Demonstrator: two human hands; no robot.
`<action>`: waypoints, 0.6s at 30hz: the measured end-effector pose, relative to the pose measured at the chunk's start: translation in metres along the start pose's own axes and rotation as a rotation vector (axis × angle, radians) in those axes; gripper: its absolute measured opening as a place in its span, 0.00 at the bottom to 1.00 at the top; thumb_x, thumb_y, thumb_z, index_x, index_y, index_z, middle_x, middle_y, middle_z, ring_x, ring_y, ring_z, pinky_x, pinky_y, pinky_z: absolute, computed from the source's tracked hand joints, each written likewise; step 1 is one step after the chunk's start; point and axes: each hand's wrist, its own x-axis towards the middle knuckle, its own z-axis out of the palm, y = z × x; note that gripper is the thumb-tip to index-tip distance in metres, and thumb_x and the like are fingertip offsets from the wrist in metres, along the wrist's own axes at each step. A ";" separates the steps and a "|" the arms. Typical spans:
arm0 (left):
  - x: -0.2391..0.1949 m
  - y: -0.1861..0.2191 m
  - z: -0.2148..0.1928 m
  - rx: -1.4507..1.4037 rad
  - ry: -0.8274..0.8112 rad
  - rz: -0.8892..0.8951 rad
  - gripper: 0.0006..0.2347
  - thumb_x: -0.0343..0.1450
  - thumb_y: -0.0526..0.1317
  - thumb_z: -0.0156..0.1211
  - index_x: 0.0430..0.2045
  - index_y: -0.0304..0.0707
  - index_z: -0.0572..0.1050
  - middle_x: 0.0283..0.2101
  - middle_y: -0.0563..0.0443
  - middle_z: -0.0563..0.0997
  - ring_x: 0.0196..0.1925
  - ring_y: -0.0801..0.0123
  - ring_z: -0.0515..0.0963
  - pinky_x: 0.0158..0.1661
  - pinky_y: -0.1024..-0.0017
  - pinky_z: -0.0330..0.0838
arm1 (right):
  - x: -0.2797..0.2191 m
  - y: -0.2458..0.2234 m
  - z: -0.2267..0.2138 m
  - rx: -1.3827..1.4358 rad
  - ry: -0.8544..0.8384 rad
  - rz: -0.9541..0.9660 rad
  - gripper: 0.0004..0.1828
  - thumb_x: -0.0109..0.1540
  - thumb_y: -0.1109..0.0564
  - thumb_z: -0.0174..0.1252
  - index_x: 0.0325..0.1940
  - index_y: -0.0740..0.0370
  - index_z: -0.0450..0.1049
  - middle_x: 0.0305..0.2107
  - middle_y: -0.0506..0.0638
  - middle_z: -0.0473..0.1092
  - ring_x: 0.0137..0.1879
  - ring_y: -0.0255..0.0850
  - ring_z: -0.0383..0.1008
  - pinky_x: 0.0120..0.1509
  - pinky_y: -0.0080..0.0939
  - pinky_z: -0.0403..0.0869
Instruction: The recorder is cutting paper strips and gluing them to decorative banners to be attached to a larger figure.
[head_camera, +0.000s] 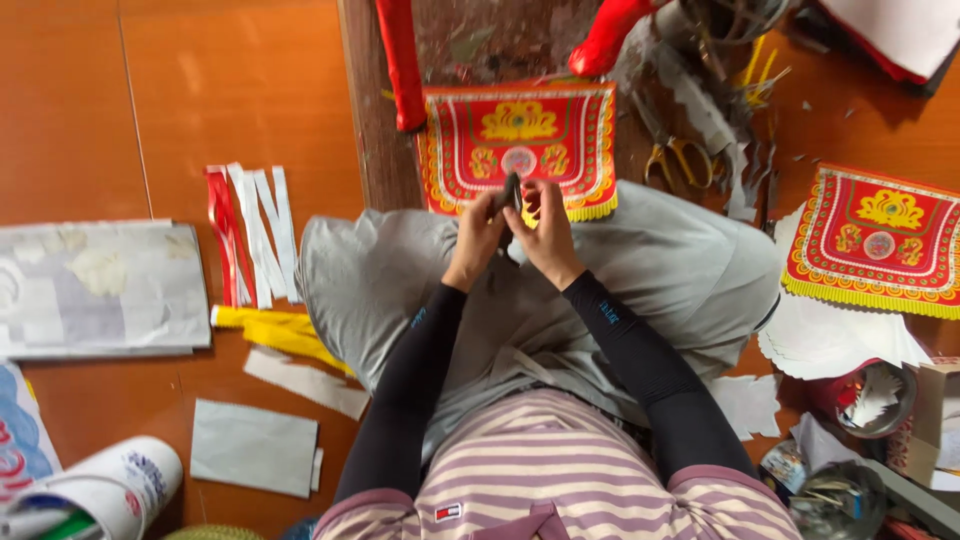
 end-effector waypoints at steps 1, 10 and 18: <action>0.000 -0.005 0.000 0.005 -0.009 0.013 0.08 0.73 0.30 0.56 0.45 0.29 0.76 0.32 0.60 0.77 0.32 0.84 0.72 0.31 0.81 0.70 | 0.002 0.005 0.000 0.001 0.014 -0.009 0.25 0.65 0.54 0.66 0.60 0.65 0.64 0.45 0.53 0.67 0.45 0.41 0.72 0.49 0.41 0.74; 0.004 -0.028 -0.014 -0.057 -0.251 -0.126 0.05 0.75 0.35 0.63 0.39 0.30 0.79 0.31 0.63 0.77 0.31 0.85 0.71 0.29 0.80 0.66 | 0.017 0.033 -0.013 0.438 0.013 0.285 0.09 0.67 0.55 0.62 0.45 0.64 0.77 0.33 0.42 0.71 0.38 0.28 0.69 0.41 0.32 0.70; 0.008 -0.020 -0.044 0.220 -0.318 -0.097 0.08 0.68 0.35 0.68 0.38 0.32 0.80 0.29 0.65 0.79 0.31 0.85 0.73 0.30 0.78 0.70 | 0.023 0.029 -0.050 0.694 0.225 0.510 0.09 0.69 0.55 0.60 0.49 0.62 0.76 0.34 0.41 0.71 0.36 0.30 0.68 0.36 0.30 0.65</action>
